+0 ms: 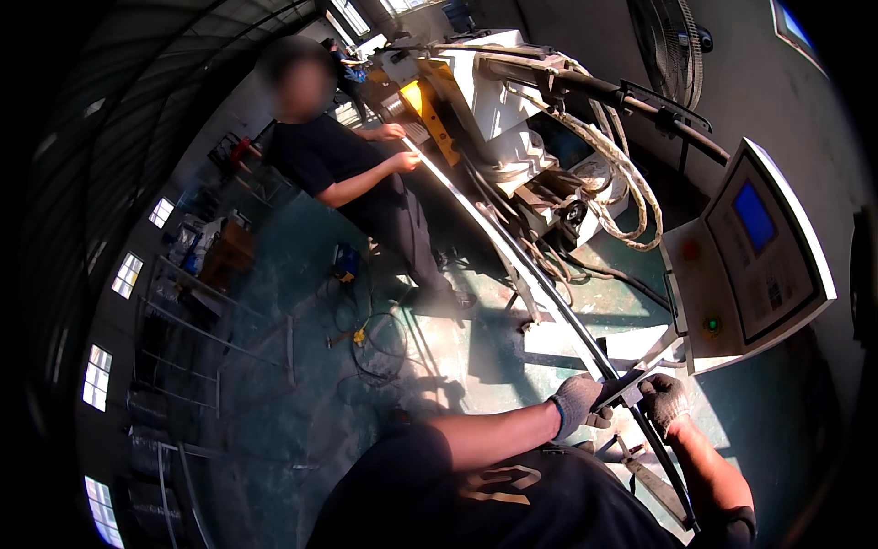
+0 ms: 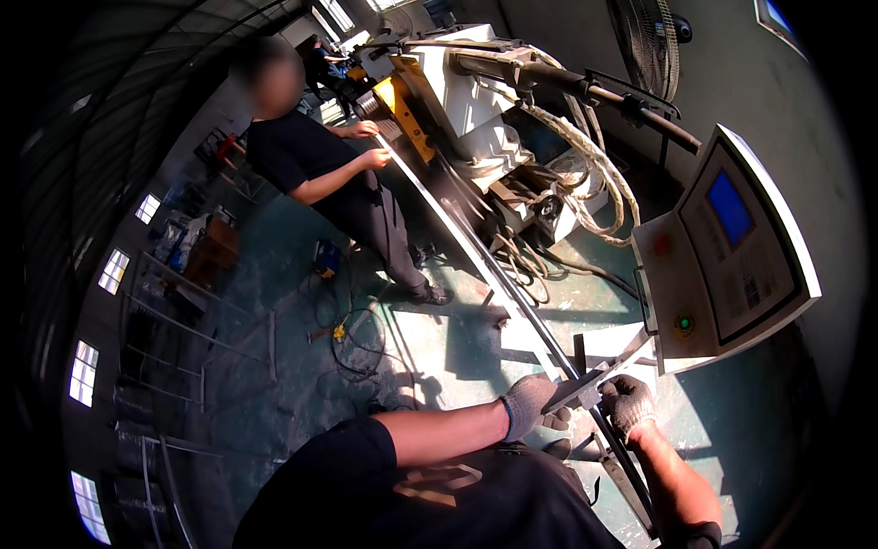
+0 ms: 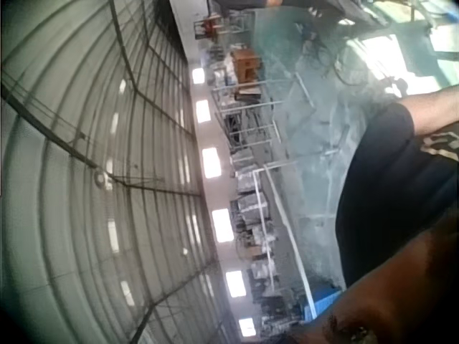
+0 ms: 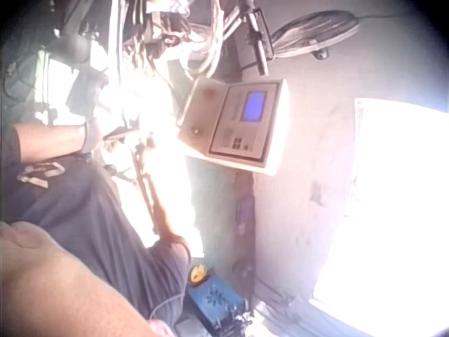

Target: The person measures a metal rod with a tape measure and caliper while another person assists by holding the rod. The person then walks to collect several metal rods and returns to the machine area.

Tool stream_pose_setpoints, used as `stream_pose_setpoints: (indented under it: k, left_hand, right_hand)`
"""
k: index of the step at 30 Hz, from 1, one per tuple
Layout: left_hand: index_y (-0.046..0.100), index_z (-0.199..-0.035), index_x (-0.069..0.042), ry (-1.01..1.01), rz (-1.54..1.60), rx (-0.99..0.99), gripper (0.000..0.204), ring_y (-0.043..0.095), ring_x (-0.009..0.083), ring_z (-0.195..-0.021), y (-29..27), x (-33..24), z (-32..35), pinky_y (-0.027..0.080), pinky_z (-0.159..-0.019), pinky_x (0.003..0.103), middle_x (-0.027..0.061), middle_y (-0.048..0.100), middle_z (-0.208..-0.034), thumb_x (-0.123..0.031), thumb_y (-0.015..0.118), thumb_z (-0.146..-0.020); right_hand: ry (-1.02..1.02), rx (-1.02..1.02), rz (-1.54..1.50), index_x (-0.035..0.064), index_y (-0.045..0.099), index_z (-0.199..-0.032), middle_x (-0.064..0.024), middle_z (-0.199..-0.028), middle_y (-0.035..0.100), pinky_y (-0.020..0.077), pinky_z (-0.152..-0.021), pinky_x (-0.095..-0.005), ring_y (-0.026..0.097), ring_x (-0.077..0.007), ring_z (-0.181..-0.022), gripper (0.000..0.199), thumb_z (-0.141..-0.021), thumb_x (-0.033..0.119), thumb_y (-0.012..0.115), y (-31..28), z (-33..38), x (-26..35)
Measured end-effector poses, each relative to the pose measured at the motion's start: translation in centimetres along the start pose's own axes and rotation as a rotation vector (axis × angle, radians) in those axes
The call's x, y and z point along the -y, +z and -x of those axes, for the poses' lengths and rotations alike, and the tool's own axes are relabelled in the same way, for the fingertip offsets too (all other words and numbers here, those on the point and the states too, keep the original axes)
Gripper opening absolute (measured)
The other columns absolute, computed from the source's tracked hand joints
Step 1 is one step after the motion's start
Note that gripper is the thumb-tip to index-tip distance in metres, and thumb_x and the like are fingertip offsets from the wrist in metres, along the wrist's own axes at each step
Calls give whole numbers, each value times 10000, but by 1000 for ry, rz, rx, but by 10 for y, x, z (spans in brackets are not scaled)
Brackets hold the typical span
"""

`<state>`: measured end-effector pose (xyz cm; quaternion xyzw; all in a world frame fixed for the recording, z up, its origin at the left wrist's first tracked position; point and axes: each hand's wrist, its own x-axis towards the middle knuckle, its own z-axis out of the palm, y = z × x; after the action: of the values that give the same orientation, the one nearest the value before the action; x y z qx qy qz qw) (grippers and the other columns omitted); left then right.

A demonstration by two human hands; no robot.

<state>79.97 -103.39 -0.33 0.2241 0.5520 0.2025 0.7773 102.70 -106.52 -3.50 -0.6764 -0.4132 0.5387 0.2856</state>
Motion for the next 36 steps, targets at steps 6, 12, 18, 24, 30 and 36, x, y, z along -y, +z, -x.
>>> stream_pose_setpoints:
  k: [6,12,18,24,30,36]
  left_hand:
    - [707,-1072,-42,-1,-35,13,287,701,198,-706,-3,3,-11,644,-624,409,82,720,-913,-293,787,-960]
    - [741,-1056,-65,-8,-56,39,286,702,180,-714,-5,3,-15,642,-645,381,72,741,-907,-319,804,-941]
    - [731,-1039,-74,13,-24,50,295,702,186,-683,-5,3,-10,639,-630,389,67,757,-922,-347,799,-953]
    - [710,-1068,-80,-6,-37,42,298,699,189,-665,-7,6,-15,641,-630,398,76,759,-918,-350,786,-967]
    - [693,-1052,-85,5,-13,41,262,700,191,-663,-6,3,-10,637,-625,404,80,757,-913,-322,777,-977]
    - [696,-1053,-81,12,23,62,271,698,189,-661,-9,8,-15,636,-630,408,68,735,-876,-321,787,-969]
  right_hand:
    - [-103,0,-4,-18,743,-993,-45,-767,698,485,-590,-328,599,-132,-649,217,-1042,180,671,1,-5,-7]
    - [-93,-10,-4,-25,751,-1013,-44,-776,702,487,-598,-331,596,-129,-652,223,-1040,186,686,2,-12,-16]
    - [-113,-35,38,-28,753,-1028,-56,-796,711,494,-613,-332,604,-132,-669,236,-1038,198,685,1,-10,-13]
    - [-102,-11,66,-24,754,-1030,-51,-797,714,491,-623,-326,606,-127,-688,229,-1038,194,685,1,-6,-8]
    - [-69,-6,25,-27,739,-1033,-65,-817,730,520,-638,-324,635,-142,-680,207,-1031,167,669,2,-14,-18]
    - [-85,-7,10,-28,740,-1034,-62,-813,726,516,-632,-324,630,-140,-675,206,-1031,166,669,3,-9,-12]
